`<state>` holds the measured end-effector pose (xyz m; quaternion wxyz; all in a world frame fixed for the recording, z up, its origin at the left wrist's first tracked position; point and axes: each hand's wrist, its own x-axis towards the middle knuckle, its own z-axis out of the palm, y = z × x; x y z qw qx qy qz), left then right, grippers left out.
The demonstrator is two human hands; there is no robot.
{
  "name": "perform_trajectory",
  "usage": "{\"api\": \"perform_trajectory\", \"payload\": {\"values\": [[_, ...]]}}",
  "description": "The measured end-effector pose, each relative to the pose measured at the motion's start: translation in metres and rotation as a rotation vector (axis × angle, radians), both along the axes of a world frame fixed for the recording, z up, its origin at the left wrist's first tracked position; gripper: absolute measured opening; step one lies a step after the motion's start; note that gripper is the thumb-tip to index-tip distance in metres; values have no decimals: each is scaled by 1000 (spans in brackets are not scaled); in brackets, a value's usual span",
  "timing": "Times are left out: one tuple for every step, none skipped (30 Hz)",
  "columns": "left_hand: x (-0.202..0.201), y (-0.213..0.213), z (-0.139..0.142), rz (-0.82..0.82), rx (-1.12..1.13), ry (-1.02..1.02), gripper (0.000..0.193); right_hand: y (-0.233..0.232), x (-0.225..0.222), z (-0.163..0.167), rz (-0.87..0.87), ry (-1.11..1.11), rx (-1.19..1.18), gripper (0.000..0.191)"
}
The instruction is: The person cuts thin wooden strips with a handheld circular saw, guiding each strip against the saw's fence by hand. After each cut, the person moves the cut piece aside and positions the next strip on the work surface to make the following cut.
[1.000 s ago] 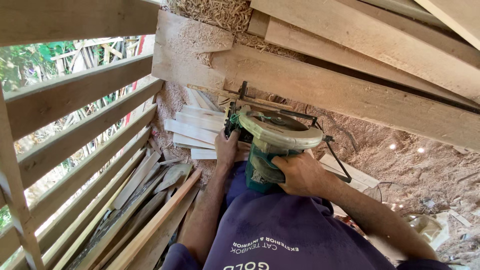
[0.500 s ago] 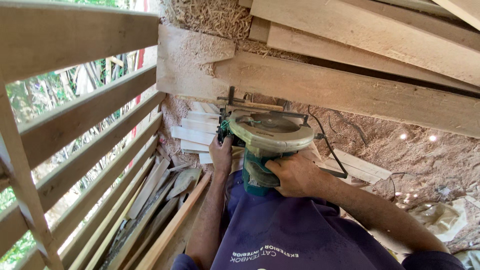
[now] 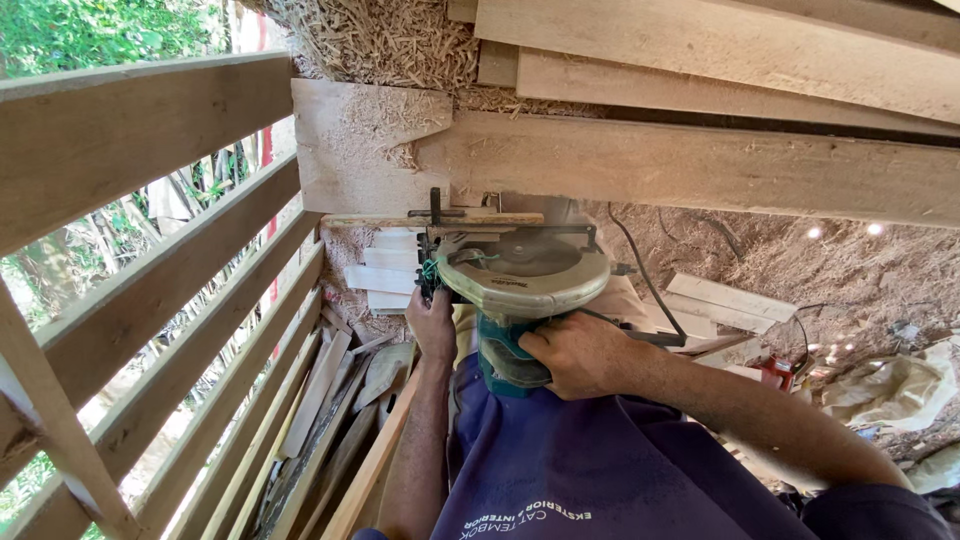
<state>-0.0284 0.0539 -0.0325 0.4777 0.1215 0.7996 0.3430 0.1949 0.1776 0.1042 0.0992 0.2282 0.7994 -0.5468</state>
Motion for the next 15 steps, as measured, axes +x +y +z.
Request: {"api": "perform_trajectory", "payload": {"values": [[-2,0,0,13,8,-9,17,0,-2,0,-1,5,1,39],[-3,1,1,26,16,-18,16,0,-3,0,-1,10,2,38],[-4,1,2,29,10,-23,17,1,-5,0,0,14,1,37],[-6,2,2,31,3,-28,17,1,-7,0,0,18,0,38],[-8,2,3,35,-1,-31,17,1,-8,0,2,23,0,39],[-10,3,3,38,-8,-26,18,2,-11,0,5,29,0,40],[-11,3,3,39,-16,-22,18,2,-13,0,17,20,-8,39],[-13,4,4,39,-23,-19,18,3,-15,0,29,9,-14,39],[-15,4,4,30,-18,-13,18,3,-17,1,40,-2,-18,39],[-17,4,4,21,-14,-7,19,4,-19,1,42,-3,-24,39],[-19,4,4,13,-10,0,19,4,-22,1,43,-3,-29,40],[-21,4,4,20,-15,1,19,5,-24,2,44,-3,-35,40],[-22,4,4,27,-20,1,19,5,-26,2,54,-9,-46,40],[-24,4,4,32,-21,1,20,5,-29,2,63,-14,-54,41],[-25,3,4,34,-20,-7,21,6,-31,2,71,-20,-61,41]]}}
